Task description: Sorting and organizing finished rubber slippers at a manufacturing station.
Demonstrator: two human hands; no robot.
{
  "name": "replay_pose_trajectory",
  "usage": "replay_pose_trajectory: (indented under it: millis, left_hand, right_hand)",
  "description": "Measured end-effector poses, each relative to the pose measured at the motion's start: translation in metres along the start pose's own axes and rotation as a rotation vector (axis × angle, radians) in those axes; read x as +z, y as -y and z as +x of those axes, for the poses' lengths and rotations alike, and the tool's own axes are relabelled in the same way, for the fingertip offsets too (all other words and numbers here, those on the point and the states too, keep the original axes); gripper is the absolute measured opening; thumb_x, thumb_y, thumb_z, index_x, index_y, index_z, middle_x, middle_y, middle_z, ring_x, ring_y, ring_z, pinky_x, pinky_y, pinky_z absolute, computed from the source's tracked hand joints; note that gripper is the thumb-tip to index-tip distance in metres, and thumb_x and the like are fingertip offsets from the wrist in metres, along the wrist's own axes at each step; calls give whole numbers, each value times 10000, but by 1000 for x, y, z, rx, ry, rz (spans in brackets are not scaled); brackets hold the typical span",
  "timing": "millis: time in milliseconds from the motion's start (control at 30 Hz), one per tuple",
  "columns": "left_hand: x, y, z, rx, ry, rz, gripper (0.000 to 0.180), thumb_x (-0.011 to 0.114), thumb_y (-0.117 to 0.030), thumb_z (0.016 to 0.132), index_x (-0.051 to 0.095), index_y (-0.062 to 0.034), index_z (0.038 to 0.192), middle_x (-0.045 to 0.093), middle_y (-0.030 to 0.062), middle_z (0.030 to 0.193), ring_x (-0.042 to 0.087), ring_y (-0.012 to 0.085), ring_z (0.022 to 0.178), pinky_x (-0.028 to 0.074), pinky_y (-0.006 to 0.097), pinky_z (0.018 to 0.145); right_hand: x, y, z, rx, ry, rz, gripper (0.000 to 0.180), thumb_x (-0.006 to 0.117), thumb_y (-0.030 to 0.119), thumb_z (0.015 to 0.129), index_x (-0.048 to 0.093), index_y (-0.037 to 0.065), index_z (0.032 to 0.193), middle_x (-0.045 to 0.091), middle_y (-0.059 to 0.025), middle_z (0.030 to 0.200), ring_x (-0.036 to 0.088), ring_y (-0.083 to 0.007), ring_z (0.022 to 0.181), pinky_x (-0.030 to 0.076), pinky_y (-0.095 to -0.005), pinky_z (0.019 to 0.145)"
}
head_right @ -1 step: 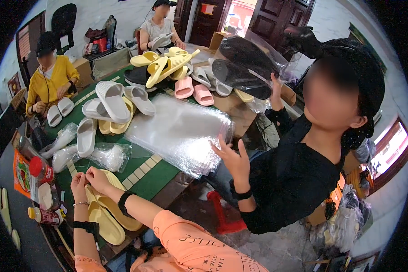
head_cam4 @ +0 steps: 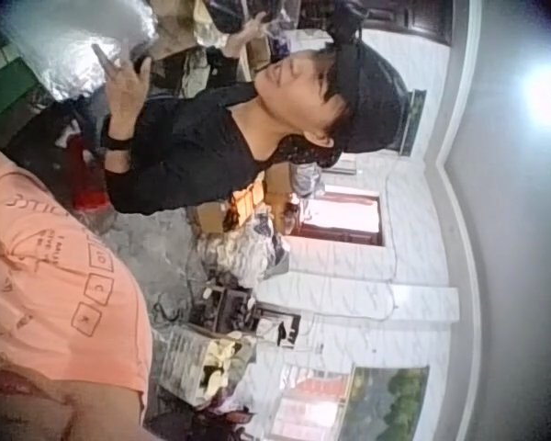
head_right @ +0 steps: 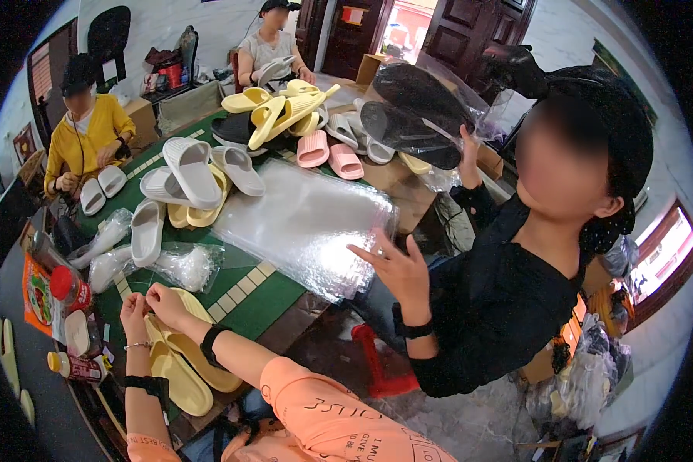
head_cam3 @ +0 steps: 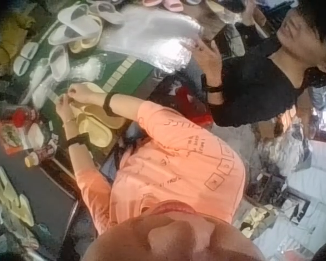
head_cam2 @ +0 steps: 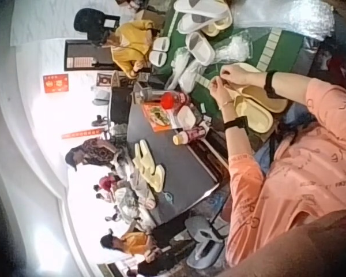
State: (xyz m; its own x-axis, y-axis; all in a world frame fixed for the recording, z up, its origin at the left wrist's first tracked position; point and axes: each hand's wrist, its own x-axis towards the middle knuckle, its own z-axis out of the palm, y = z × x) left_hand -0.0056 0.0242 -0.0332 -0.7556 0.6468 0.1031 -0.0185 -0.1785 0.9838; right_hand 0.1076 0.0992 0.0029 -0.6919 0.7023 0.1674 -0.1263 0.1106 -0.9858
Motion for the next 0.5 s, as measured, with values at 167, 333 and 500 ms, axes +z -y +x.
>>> replay_pose_trajectory:
  millis: [167,333,500]
  left_hand:
    - [7,-6,-4,-48,-140,-51,84,513,-125,871,495,-46,893,517,-5,720,457,53,561,387,190,517]
    - [9,-9,-7,-31,-199,-85,81,530,-132,860,501,-57,875,482,-22,684,439,52,554,377,186,515]
    - [3,-6,-5,49,-113,97,103,555,-134,847,544,-32,849,509,-24,698,449,48,576,382,186,522]
  right_hand:
    - [-1,-2,0,-30,13,-58,109,545,119,808,514,15,816,542,-54,699,477,-132,624,405,-268,589]
    - [-2,0,-1,-22,13,-68,110,546,120,806,510,16,814,533,-53,688,475,-131,626,404,-268,589]
    - [0,0,-2,-32,22,-103,112,536,120,810,504,14,815,532,-58,692,477,-138,629,405,-276,589]
